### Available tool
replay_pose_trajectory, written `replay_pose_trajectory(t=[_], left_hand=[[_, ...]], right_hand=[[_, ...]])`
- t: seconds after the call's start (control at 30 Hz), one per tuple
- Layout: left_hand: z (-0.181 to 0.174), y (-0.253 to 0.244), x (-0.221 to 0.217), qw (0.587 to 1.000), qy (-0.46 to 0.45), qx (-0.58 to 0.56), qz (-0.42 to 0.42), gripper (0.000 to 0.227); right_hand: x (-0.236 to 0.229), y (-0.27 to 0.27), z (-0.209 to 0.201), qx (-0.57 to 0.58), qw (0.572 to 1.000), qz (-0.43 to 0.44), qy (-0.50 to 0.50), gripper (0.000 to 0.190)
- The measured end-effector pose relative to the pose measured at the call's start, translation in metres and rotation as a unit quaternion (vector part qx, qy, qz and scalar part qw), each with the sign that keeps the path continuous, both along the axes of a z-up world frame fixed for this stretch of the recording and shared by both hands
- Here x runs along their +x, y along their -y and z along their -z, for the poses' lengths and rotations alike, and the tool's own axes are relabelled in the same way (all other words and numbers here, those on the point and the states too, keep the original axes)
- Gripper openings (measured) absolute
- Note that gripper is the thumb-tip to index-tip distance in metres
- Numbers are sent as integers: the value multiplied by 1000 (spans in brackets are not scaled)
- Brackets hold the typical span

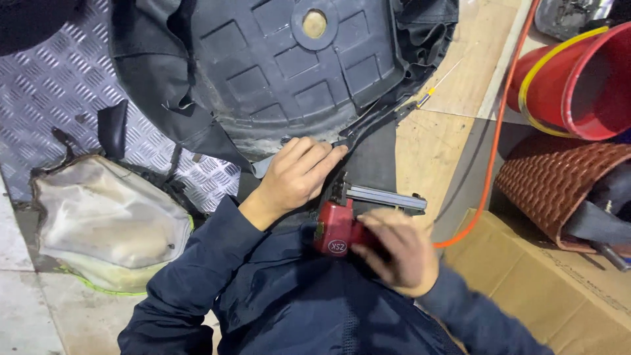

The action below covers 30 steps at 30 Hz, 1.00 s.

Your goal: Stapling a new vinyl cover onto a motorcycle seat base using a staple gun.

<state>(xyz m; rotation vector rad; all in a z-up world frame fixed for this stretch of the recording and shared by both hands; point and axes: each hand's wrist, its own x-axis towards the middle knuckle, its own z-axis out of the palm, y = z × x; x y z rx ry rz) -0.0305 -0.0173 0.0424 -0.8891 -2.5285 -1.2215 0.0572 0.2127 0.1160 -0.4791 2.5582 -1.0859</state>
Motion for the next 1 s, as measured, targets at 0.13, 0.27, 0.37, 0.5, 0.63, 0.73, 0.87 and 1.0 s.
replay_pose_trajectory(t=[0.13,0.27,0.37,0.5,0.63,0.73,0.87,1.0], left_hand=[[4,-4,2,1000,-7,7,-11,31],[16,-9,5,997,-37,59,-39,21],[21,-14,5,997,-31,50,-51,18],[34,-17,11,997,-28,35,-56,19],[39,-21,14,997,-29,13,-72,19],[44,-24,18,996,-35,-1,-86,19],[49,-27,20,994,5,-3,-114,16],[42,-27,23,988,77,-1,-133,18]], right_hand=[[46,8,31,143,989,40,13,79],[59,-3,58,184,981,18,-57,95],[45,-15,46,140,989,43,-21,85],[35,-54,22,167,985,46,-12,56],[-25,-26,-19,83,977,169,101,38],[-50,-10,-26,21,981,158,114,22],[-67,3,-24,51,962,193,187,20],[-72,9,-19,108,955,192,197,12]])
